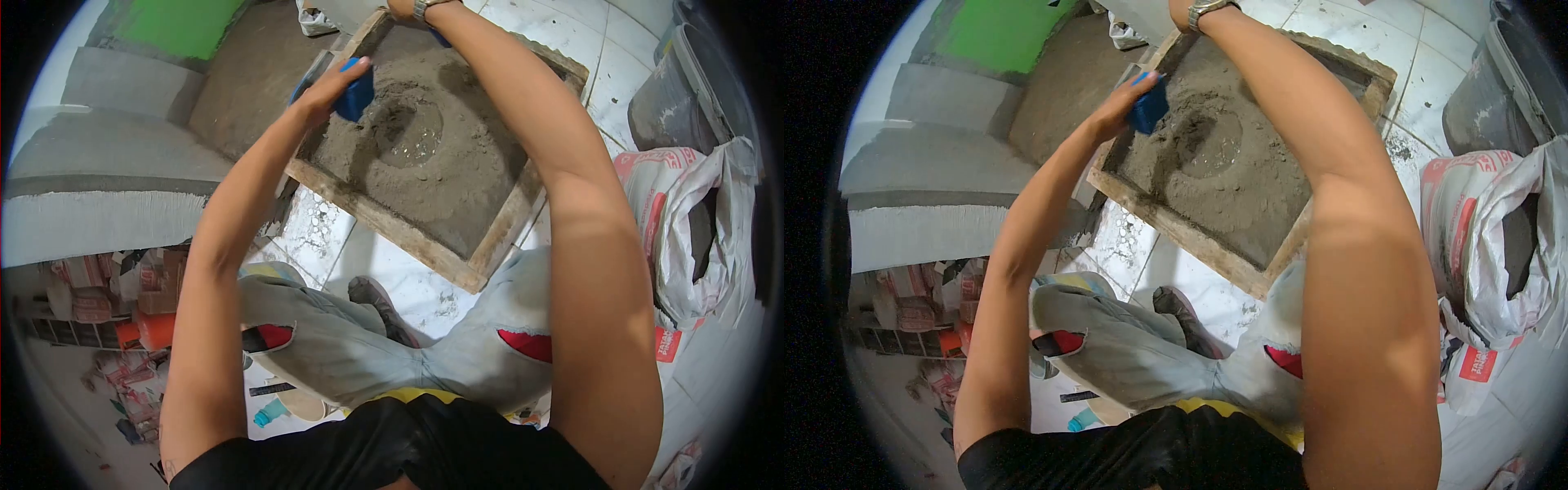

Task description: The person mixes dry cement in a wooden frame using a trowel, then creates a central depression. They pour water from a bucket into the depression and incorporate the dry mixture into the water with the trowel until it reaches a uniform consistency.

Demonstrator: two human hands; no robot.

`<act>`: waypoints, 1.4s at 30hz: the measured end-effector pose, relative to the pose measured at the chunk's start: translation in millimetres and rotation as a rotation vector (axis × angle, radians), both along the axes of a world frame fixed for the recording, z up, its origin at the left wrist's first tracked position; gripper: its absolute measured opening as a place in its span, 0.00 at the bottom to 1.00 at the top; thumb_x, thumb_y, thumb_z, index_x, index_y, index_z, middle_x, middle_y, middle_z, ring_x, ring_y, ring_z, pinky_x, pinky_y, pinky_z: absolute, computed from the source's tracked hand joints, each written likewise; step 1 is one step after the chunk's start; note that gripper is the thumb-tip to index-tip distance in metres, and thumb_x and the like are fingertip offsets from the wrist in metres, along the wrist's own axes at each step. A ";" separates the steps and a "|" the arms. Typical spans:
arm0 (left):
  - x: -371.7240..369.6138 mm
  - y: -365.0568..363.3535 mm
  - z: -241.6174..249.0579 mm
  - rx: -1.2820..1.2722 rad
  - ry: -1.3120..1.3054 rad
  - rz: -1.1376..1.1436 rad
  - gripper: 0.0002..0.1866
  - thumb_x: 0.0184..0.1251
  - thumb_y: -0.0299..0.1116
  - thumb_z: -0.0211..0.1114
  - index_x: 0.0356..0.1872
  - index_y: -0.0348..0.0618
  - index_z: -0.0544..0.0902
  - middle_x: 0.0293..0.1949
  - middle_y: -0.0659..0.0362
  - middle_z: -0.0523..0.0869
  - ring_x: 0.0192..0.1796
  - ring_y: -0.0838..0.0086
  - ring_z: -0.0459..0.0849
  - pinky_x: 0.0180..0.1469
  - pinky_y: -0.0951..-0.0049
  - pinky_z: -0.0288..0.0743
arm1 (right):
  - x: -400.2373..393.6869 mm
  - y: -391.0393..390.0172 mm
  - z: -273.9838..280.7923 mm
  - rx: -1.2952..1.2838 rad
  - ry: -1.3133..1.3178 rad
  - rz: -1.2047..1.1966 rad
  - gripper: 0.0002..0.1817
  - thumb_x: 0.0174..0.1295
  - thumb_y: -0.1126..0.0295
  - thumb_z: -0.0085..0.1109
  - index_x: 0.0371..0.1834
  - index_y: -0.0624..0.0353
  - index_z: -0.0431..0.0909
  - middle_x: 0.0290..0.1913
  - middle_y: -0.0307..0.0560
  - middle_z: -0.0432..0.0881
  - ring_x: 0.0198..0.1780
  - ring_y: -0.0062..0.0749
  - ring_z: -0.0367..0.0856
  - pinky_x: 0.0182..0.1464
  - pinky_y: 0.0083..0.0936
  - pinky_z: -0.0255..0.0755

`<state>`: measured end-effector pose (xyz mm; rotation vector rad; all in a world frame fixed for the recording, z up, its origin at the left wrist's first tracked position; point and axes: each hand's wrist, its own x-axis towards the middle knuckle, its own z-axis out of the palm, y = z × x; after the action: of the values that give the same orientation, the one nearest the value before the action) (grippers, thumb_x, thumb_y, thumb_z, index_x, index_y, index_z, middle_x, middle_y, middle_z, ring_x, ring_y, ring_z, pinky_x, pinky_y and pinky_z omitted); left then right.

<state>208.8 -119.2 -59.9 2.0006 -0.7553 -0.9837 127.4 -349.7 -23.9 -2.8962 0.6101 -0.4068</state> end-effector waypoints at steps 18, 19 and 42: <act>17.6 615.4 -12.6 0.545 -0.405 0.956 0.25 0.63 0.44 0.60 0.53 0.33 0.79 0.51 0.51 0.84 0.50 0.67 0.81 0.55 0.70 0.72 | -38.6 -42.5 26.6 0.219 0.094 0.050 0.18 0.47 0.77 0.50 0.43 0.65 0.80 0.31 0.60 0.84 0.26 0.48 0.85 0.24 0.38 0.80; 15.1 632.8 -37.9 0.420 -0.414 0.873 0.24 0.62 0.44 0.61 0.51 0.34 0.80 0.49 0.51 0.85 0.49 0.67 0.82 0.52 0.68 0.73 | -41.0 -40.2 28.8 0.222 0.102 0.070 0.19 0.47 0.78 0.49 0.44 0.66 0.79 0.30 0.59 0.83 0.23 0.46 0.84 0.20 0.35 0.78; -40.7 598.1 10.5 -0.269 0.537 1.362 0.25 0.65 0.54 0.56 0.52 0.44 0.79 0.42 0.50 0.84 0.49 0.59 0.83 0.50 0.44 0.80 | -35.7 -47.4 14.3 0.375 0.078 0.117 0.09 0.52 0.74 0.52 0.36 0.63 0.78 0.24 0.48 0.79 0.20 0.35 0.79 0.16 0.31 0.70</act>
<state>168.1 478.9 -49.4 1.3853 0.7046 -0.4506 91.7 -397.1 -9.6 -2.5789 0.4664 -0.1443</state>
